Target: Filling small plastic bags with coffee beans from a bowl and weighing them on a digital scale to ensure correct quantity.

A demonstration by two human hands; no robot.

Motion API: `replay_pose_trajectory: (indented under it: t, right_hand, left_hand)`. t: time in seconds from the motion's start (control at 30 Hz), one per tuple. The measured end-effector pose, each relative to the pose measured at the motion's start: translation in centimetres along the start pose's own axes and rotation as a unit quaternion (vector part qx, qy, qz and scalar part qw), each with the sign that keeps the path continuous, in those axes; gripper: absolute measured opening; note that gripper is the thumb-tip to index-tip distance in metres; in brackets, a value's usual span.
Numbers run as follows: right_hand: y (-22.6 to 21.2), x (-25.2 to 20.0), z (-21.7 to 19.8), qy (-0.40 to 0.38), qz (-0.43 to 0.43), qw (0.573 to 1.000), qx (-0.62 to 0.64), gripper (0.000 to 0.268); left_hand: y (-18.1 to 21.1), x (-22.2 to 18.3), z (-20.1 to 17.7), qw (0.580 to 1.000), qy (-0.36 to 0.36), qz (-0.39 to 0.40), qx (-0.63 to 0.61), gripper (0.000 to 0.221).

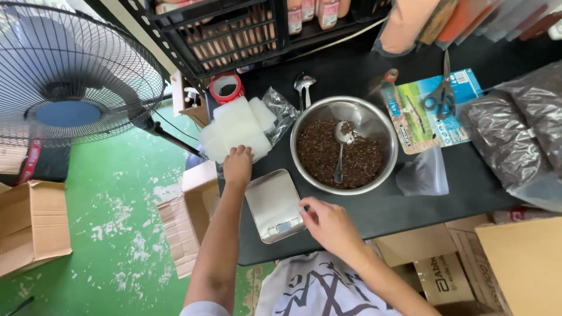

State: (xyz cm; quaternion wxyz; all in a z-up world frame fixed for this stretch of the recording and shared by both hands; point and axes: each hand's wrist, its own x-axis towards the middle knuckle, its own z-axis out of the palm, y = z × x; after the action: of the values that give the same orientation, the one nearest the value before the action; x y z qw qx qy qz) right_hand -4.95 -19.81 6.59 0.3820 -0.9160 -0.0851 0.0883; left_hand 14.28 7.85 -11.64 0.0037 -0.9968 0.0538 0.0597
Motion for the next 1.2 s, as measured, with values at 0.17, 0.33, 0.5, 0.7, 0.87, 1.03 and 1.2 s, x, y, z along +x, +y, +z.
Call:
replay_pose_trajectory:
  t: [0.17, 0.33, 0.5, 0.7, 0.87, 1.03, 1.2]
  right_hand:
    - [-2.2, 0.4, 0.2, -0.017, 0.043, 0.998, 0.05, 0.02]
    - [-2.7, 0.5, 1.4, -0.005, 0.054, 0.996, 0.075, 0.02]
    - [-3.0, 0.2, 1.1, -0.001, 0.056, 0.995, 0.087, 0.021]
    - [-2.3, 0.2, 1.5, 0.015, 0.07, 0.989, 0.13, 0.021]
    - [-2.9, 2.3, 2.4, 0.056, 0.052, 0.98, 0.185, 0.024]
    - [-5.3, 5.6, 2.5, 0.104, 0.016, 0.96, 0.259, 0.041]
    - [-8.6, 5.0, 0.8, 0.055, 0.038, 0.945, 0.319, 0.033]
  left_hand:
    - [-0.7, -1.3, -3.7, 1.0, -0.007, 0.027, -0.005, 0.043]
    - [-1.5, -0.4, -1.3, 0.998, 0.011, 0.06, 0.006, 0.036]
    - [-1.1, 0.6, -2.5, 0.997, 0.012, 0.018, -0.077, 0.025]
    - [-0.9, 1.4, -3.3, 0.944, 0.043, -0.083, -0.315, 0.024]
    - [2.4, -3.9, -10.1, 0.741, 0.053, -0.171, -0.647, 0.017]
    - [6.9, -10.9, -14.0, 0.701, 0.017, -0.101, -0.706, 0.008]
    - [8.2, -15.9, -16.9, 0.703, 0.043, -0.063, -0.707, 0.015]
